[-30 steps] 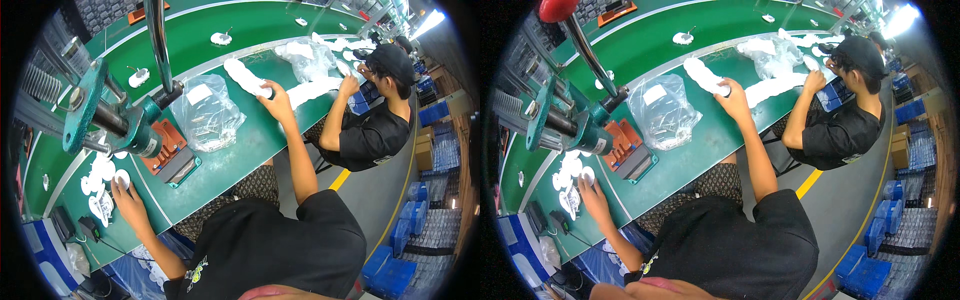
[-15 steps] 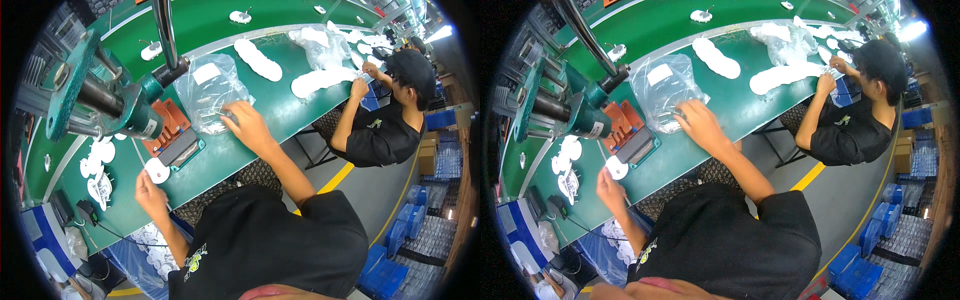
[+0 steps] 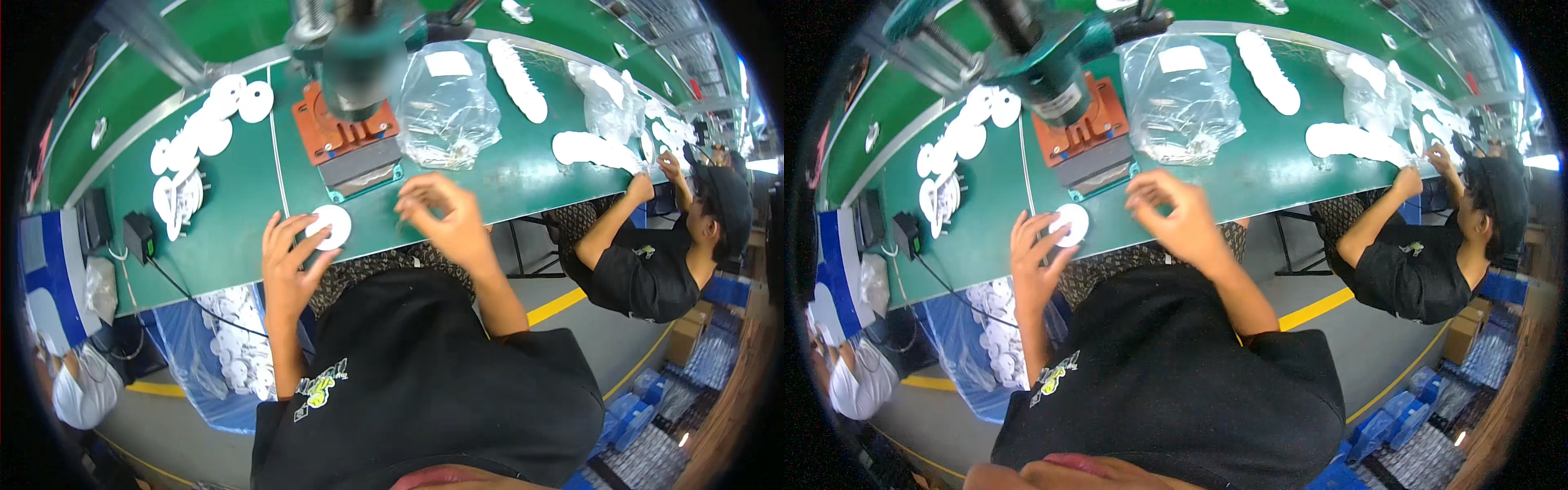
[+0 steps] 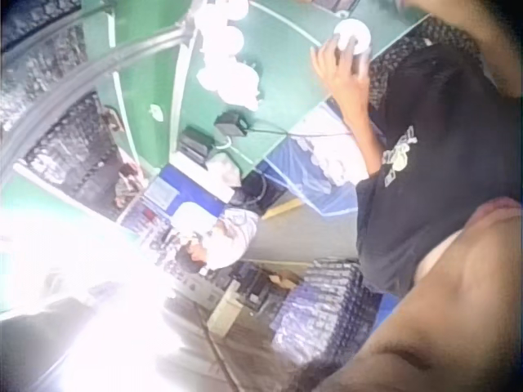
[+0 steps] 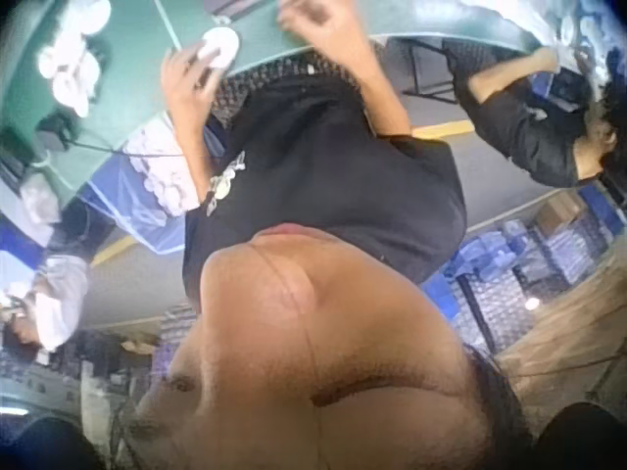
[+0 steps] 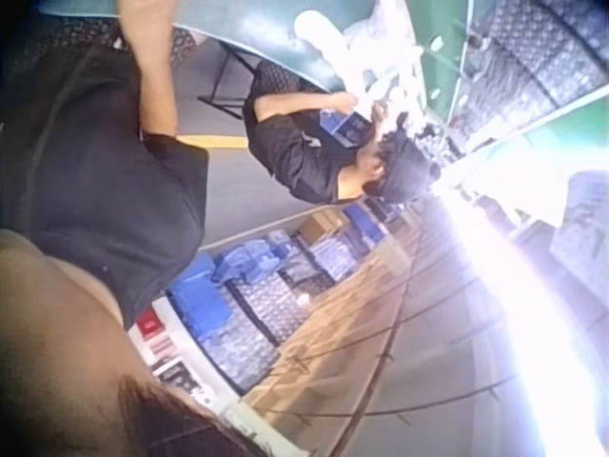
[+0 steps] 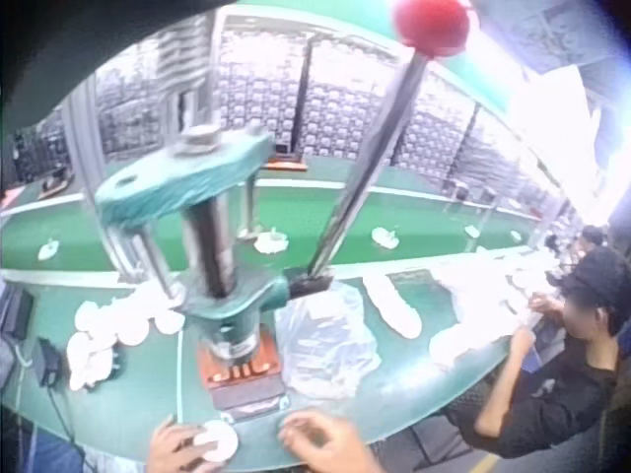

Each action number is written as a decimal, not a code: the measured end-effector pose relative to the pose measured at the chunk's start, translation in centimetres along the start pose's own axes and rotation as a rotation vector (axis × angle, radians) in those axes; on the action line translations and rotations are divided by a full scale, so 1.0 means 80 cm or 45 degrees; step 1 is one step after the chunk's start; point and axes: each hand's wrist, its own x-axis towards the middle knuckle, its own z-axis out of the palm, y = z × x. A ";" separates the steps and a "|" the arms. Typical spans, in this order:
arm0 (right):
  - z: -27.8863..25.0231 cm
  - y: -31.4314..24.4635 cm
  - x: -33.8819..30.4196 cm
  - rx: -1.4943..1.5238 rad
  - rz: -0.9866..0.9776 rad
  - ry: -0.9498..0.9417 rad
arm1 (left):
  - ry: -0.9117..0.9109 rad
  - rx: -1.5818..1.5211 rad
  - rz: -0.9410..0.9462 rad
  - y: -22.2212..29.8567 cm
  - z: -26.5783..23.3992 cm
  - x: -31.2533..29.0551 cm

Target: The person assembles small circular components using a manual press.

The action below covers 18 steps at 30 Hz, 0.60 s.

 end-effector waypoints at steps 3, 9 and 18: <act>0.051 0.027 -0.008 -0.288 -0.232 0.049 | 0.001 0.022 -0.054 0.023 0.014 0.000; 0.060 0.067 -0.063 -0.317 -0.573 0.217 | 0.152 0.075 -0.052 0.017 0.019 -0.001; 0.022 0.052 -0.049 -0.632 -0.998 0.199 | 0.057 -0.154 -0.111 0.012 0.010 -0.002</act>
